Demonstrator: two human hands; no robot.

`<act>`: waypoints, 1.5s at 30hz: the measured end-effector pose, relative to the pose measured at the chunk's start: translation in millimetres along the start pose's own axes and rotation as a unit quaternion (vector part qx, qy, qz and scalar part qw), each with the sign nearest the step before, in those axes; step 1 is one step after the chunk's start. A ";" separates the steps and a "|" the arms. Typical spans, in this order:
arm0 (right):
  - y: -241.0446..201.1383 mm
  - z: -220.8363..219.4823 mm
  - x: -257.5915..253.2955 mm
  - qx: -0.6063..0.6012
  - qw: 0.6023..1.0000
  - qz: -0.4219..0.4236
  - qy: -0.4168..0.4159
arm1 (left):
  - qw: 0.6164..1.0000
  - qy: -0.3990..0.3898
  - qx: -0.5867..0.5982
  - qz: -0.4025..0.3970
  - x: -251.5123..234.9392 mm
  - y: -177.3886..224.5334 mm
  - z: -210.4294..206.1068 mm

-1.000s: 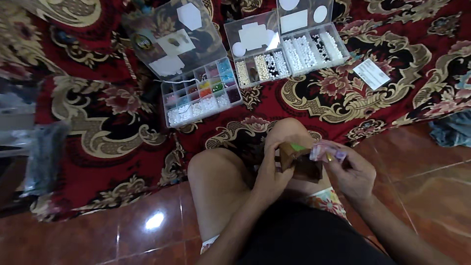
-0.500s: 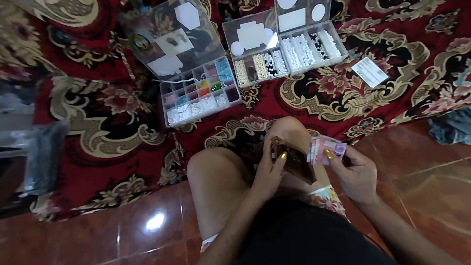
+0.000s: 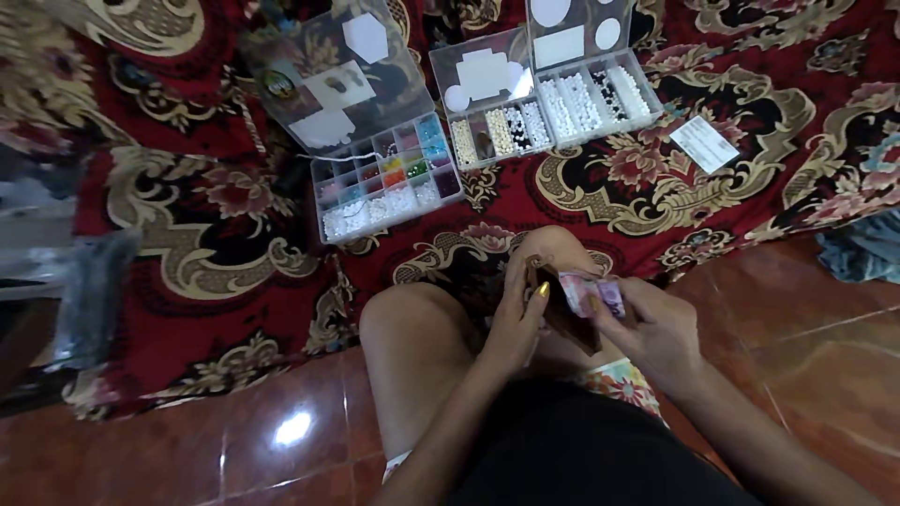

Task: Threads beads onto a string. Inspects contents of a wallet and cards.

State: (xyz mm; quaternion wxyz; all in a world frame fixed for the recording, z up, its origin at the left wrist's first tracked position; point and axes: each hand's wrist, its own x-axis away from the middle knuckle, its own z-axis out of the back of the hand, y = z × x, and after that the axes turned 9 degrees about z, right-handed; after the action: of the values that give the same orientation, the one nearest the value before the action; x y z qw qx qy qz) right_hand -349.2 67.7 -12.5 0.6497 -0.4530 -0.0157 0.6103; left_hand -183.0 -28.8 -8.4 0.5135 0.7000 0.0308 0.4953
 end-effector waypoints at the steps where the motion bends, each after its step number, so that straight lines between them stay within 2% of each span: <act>1: 0.5 -1.1 -1.2 0.041 0.999 0.015 -0.017 | 1.000 0.001 -0.004 -0.003 0.5 -0.4 -0.3; 3: -1.7 -2.1 -4.0 0.078 0.996 0.030 -0.040 | 1.000 0.010 -0.016 -0.018 1.1 -2.0 -1.8; 7: -10.3 -4.9 -6.8 0.067 0.996 0.039 -0.049 | 0.999 0.017 -0.027 -0.044 -1.9 -4.9 -3.1; 11: -9.9 -8.6 -3.1 0.139 0.981 0.039 -0.125 | 0.997 0.028 -0.042 -0.051 -1.9 -6.0 -3.1; 14: -9.6 -10.0 -3.3 0.161 0.968 0.002 -0.190 | 0.992 0.046 -0.085 -0.076 -1.9 -11.6 -5.0; 17: -13.8 -15.4 -5.2 0.133 0.974 -0.003 -0.184 | 0.990 0.045 -0.101 -0.082 -2.7 -13.2 -5.3; 20: -27.7 -24.4 -4.0 0.144 0.968 0.032 -0.204 | 0.983 0.054 -0.126 -0.120 -7.9 -20.8 -5.7; 22: -33.0 -25.0 -5.6 0.154 0.951 0.030 -0.265 | 0.980 0.059 -0.126 -0.140 -12.5 -25.3 -5.2; 23: -33.3 -20.0 -10.4 0.132 0.936 0.011 -0.326 | 0.981 0.059 -0.115 -0.143 -14.6 -26.7 -4.4; 25: -25.8 -3.6 -27.3 0.036 0.880 -0.048 -0.471 | 0.984 0.057 -0.097 -0.138 -18.5 -27.7 -2.4; 27: -11.7 9.1 -36.0 -0.041 0.848 -0.075 -0.523 | 0.985 0.059 -0.111 -0.115 -18.1 -22.0 -1.4; 29: -3.2 16.1 -32.0 -0.051 0.876 -0.089 -0.471 | 0.981 0.068 -0.163 -0.079 -14.2 -11.0 -2.2; 31: 0.0 14.9 -24.0 -0.008 0.918 -0.098 -0.383 | 0.972 0.079 -0.216 -0.038 -10.2 0.2 -3.7; 34: 2.1 3.8 -12.4 0.055 0.949 -0.078 -0.301 | 0.963 0.089 -0.254 -0.016 -6.8 10.4 -7.2; 38: -7.7 -8.5 -9.6 0.125 0.953 -0.057 -0.268 | 0.960 0.089 -0.265 -0.020 -6.3 12.1 -10.1; 41: -15.7 -19.7 -10.7 0.146 0.946 -0.059 -0.282 | 0.962 0.083 -0.258 -0.020 -6.0 11.9 -12.6; 45: -24.4 -20.6 -22.2 0.169 0.907 -0.146 -0.356 | 0.963 0.087 -0.253 -0.026 -6.0 9.3 -14.8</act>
State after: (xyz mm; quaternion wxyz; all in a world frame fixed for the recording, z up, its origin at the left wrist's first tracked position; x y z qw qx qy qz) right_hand -324.1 41.9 2.0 0.7498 -0.0811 -0.2087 0.6226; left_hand -201.1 -26.3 -5.6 0.6819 0.5001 -0.0328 0.5328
